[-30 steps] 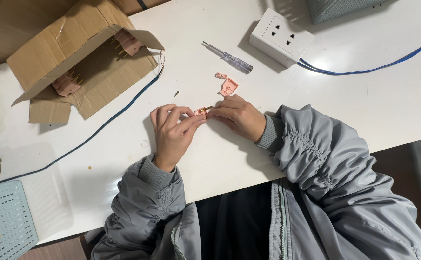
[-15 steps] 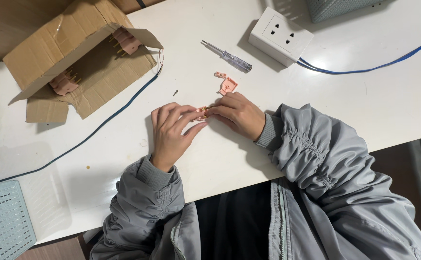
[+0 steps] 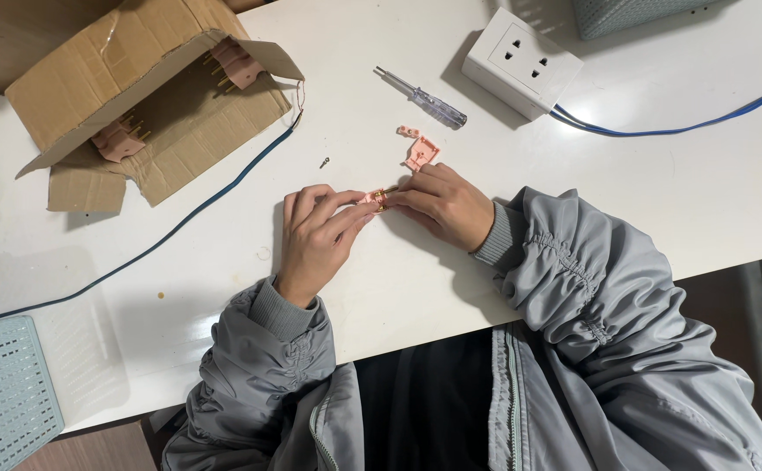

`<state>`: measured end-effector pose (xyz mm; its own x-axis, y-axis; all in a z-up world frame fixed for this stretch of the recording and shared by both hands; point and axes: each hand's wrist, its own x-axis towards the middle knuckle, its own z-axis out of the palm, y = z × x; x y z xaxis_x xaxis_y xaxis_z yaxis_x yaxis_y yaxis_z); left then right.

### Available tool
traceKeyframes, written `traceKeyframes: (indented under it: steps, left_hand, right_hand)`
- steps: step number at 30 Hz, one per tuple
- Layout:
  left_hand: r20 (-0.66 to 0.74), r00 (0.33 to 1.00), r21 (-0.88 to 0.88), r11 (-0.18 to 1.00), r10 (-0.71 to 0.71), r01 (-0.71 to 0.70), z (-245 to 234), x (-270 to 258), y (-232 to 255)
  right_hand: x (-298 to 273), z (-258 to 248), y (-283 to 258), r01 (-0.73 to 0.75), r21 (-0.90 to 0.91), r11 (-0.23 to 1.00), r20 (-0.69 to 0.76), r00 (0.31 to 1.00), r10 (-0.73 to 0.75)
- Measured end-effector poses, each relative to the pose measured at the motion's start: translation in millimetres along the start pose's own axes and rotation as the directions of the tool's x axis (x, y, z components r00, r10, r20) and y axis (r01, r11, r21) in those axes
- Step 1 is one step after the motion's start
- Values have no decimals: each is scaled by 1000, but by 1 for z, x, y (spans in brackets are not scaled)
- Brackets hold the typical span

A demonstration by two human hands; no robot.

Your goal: The person assembles a pink electrical plug by hand, inserting metal prongs and securing them with a screwdriver. They handle multiple plug components and screws, tightening the assembly on a white table.

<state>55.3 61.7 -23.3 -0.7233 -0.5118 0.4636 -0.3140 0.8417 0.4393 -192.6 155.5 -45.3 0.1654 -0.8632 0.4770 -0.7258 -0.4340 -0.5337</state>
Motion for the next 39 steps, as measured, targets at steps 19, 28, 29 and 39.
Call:
traceKeyframes:
  steps: [19, 28, 29, 39]
  left_hand:
    - [8, 1000, 2, 1000, 7, -7, 1, -3, -2]
    - [19, 999, 69, 997, 45, -46, 4, -6, -6]
    - [22, 999, 70, 996, 49, -50, 5, -7, -7]
    - [10, 1000, 31, 999, 6, -6, 9, -8, -8]
  right_hand:
    - [1, -4, 0, 10, 18, 1000, 24, 1000, -10]
    - [0, -6, 0, 103, -117, 988, 41, 994, -99]
    - [-1, -6, -1, 98, -111, 989, 42, 995, -94]
    - [2, -11, 1, 141, -116, 983, 36, 990, -138]
